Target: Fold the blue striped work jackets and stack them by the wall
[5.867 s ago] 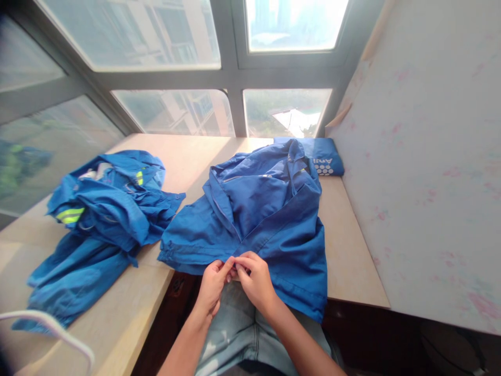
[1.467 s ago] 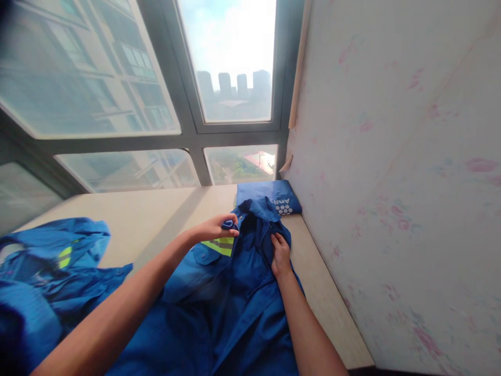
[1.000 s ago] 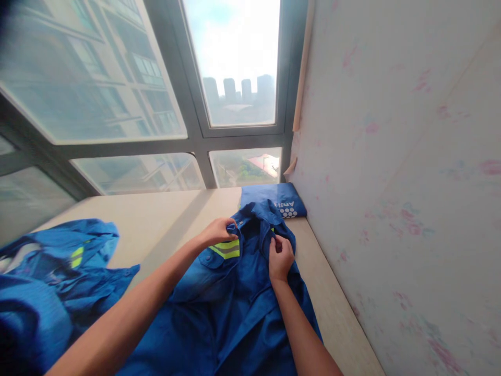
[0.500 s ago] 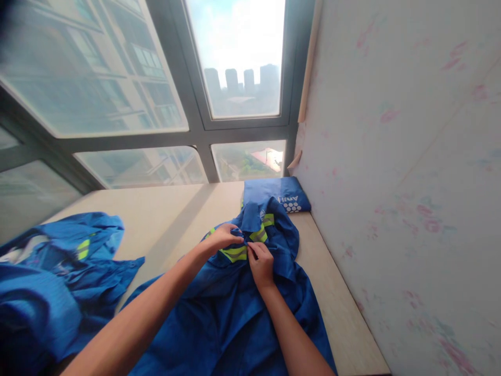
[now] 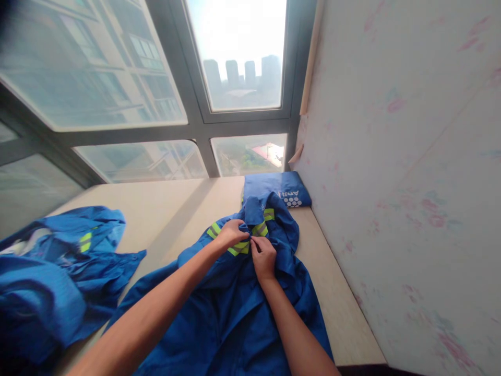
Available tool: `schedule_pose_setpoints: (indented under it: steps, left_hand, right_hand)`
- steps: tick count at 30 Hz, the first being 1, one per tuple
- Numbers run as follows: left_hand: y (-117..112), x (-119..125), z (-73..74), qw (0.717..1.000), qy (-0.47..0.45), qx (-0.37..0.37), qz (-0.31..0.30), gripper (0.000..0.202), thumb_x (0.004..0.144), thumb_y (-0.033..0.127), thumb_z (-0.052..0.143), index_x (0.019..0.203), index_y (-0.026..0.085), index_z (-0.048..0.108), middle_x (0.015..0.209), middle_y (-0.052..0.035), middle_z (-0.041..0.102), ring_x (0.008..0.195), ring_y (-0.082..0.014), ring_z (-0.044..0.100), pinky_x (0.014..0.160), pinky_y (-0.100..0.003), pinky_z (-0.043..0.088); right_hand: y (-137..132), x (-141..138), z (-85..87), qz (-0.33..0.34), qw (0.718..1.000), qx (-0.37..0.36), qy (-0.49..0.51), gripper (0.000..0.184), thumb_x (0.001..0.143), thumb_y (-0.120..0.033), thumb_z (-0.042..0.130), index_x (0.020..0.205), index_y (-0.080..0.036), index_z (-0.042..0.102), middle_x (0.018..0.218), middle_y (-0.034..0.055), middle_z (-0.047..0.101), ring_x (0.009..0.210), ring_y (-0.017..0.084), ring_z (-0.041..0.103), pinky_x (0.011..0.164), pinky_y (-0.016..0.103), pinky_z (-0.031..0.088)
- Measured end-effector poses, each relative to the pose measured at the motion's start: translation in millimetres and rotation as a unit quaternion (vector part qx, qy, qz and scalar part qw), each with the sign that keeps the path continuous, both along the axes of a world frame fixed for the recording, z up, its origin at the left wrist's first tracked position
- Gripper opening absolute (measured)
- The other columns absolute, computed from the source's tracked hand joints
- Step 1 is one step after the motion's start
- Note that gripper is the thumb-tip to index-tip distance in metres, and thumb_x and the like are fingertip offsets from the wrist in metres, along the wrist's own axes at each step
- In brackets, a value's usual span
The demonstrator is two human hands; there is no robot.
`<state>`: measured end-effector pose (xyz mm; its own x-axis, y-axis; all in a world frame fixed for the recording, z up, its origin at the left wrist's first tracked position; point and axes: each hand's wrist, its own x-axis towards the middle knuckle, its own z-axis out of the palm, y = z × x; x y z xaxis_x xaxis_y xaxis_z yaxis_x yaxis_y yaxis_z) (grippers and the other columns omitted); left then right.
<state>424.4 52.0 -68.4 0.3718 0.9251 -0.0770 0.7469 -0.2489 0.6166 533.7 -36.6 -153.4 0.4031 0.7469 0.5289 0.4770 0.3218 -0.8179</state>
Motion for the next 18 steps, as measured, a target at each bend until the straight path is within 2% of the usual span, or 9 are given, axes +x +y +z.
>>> schedule_pose_setpoints:
  steps: [3, 7, 11, 15, 18]
  left_hand:
    - [1, 1, -4.9, 1.0, 0.001, -0.011, 0.024, 0.006, 0.069, 0.023, 0.064, 0.071, 0.017, 0.066, 0.066, -0.0017, 0.063, 0.065, -0.0175, 0.058, 0.058, -0.026, 0.036]
    - [2, -1, -11.7, 0.999, -0.019, -0.027, 0.035, 0.022, 0.07, 0.038, 0.071, 0.074, 0.017, 0.066, 0.069, -0.002, 0.064, 0.072, -0.0196, 0.061, 0.062, -0.026, 0.041]
    - [1, -9, -15.3, 0.997, -0.058, -0.045, 0.016, 0.033, 0.067, 0.046, 0.075, 0.081, 0.017, 0.066, 0.075, -0.0003, 0.066, 0.078, -0.0194, 0.062, 0.067, -0.025, 0.045]
    - [-2, -14, -17.6, 0.995, -0.092, -0.049, -0.003, 0.033, 0.069, 0.04, 0.073, 0.092, 0.017, 0.066, 0.087, -0.0007, 0.068, 0.086, -0.0194, 0.062, 0.077, -0.028, 0.048]
    - [-4, -13, -20.6, 0.994, -0.1, -0.04, -0.002, 0.028, 0.069, 0.031, 0.071, 0.093, 0.018, 0.065, 0.089, -0.0013, 0.068, 0.09, -0.0207, 0.062, 0.084, -0.03, 0.048]
  right_hand:
    - [-1, -2, -0.6, -0.005, 0.999, -0.005, -0.033, 0.025, 0.095, -0.024, 0.052, 0.098, -0.019, 0.076, 0.092, 0.009, 0.074, 0.085, 0.021, 0.069, 0.082, 0.034, 0.056]
    - [-2, -5, 0.4, -0.003, 0.997, -0.009, -0.079, 0.03, 0.096, -0.021, 0.047, 0.095, -0.018, 0.076, 0.088, 0.0093, 0.071, 0.082, 0.02, 0.068, 0.079, 0.032, 0.056]
    - [-2, -2, 3.8, 0.006, 0.999, 0.002, -0.035, 0.029, 0.094, -0.021, 0.048, 0.094, -0.018, 0.077, 0.09, 0.0099, 0.073, 0.085, 0.021, 0.069, 0.081, 0.033, 0.056]
    - [-2, 3, 6.6, 0.015, 1.0, -0.007, 0.026, 0.026, 0.091, -0.022, 0.052, 0.092, -0.019, 0.078, 0.092, 0.0092, 0.075, 0.086, 0.022, 0.07, 0.082, 0.035, 0.057]
    - [-1, 3, 6.9, 0.022, 0.999, -0.021, 0.039, 0.026, 0.09, -0.024, 0.052, 0.091, -0.02, 0.078, 0.091, 0.0091, 0.076, 0.085, 0.022, 0.071, 0.081, 0.036, 0.057]
